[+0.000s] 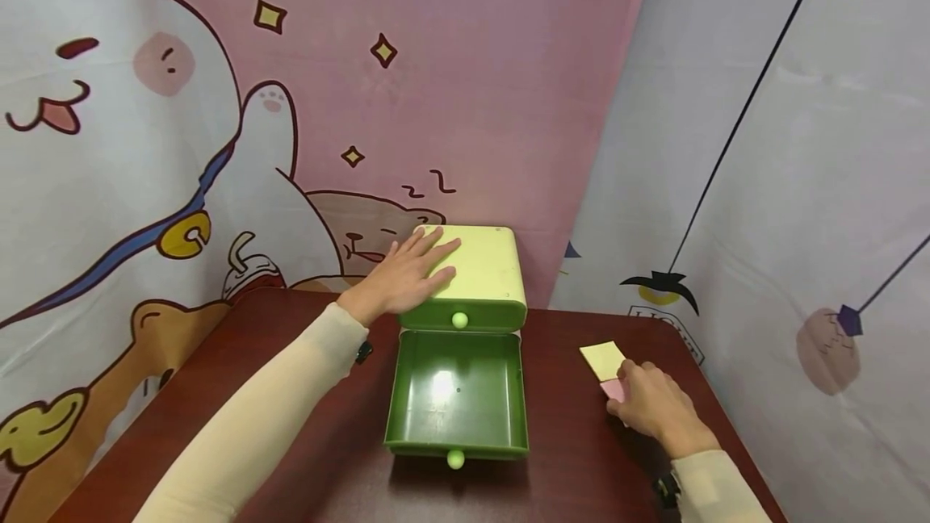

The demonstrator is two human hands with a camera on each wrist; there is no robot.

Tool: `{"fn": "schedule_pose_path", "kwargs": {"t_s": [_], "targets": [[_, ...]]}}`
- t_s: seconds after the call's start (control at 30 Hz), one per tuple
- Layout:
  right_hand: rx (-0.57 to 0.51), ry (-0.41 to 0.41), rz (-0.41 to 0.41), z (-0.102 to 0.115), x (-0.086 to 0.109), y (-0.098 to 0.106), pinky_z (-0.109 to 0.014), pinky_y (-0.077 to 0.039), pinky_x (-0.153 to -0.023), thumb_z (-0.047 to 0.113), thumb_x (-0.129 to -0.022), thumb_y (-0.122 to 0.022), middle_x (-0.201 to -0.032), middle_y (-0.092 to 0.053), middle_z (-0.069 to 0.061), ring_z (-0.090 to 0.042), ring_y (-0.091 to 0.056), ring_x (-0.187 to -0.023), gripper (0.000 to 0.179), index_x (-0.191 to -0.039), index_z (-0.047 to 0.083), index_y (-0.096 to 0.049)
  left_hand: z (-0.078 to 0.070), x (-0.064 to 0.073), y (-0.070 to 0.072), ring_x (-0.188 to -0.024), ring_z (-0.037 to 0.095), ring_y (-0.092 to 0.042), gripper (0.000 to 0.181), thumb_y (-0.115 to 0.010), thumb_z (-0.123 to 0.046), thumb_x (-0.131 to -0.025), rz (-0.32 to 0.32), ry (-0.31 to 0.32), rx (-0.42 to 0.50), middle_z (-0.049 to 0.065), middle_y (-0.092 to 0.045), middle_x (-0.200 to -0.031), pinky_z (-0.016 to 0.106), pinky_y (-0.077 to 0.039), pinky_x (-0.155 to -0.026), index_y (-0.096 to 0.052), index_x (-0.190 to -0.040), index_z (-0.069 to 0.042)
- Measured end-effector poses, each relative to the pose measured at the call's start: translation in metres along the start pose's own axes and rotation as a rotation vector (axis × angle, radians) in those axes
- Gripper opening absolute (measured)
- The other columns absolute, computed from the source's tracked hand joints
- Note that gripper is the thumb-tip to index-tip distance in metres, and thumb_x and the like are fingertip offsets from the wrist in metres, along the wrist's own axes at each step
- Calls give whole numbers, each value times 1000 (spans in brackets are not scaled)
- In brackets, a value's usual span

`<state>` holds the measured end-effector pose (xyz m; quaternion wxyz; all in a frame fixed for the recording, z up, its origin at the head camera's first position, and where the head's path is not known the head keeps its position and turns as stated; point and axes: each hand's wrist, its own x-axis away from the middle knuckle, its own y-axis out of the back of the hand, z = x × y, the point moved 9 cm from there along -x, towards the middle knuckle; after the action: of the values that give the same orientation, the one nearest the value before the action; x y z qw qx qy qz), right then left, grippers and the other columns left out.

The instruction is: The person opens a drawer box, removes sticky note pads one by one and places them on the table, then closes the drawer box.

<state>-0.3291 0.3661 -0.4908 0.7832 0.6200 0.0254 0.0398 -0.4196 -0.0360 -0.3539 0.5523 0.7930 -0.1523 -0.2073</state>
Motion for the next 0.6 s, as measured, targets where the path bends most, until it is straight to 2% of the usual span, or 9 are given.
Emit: {"fn": "schedule_pose_path", "kwargs": {"t_s": [0.17, 0.3, 0.4, 0.6], "targets": [[6, -13, 20, -5, 1, -1, -55, -60, -71, 32, -91, -96, -109, -73, -19, -28, -66, -87, 60, -132, -4, -71, 1, -1, 0, -187, 39, -1, 72, -29, -66, -122, 0, 1, 0, 5, -11, -200, 76, -4, -147, -26, -188, -37], [8, -37, 50, -9, -1, -5, -58, -60, -73, 34, -92, -96, -113, -74, -20, -30, -66, -89, 64, -135, -5, -71, 1, -1, -1, -187, 38, 0, 73, -29, -67, -121, -1, 2, -1, 5, -10, -200, 75, -4, -147, -26, -188, -37], [6, -50, 64, -12, -4, -8, -57, -60, -73, 34, -93, -95, -109, -74, -17, -29, -67, -89, 64, -137, -6, -71, 0, -1, -1, -187, 38, 1, 73, -29, -67, -121, -2, 0, 4, 5, -11, -200, 75, -4, -147, -27, -188, -37], [15, -17, 35, -8, -12, -10, -55, -60, -71, 32, -95, -92, -104, -75, -15, -27, -67, -87, 53, -130, -4, -74, 0, 0, -1, -187, 38, 0, 73, -29, -67, -121, -4, 1, 12, 5, -10, -200, 76, -4, -147, -26, -188, -37]]}}
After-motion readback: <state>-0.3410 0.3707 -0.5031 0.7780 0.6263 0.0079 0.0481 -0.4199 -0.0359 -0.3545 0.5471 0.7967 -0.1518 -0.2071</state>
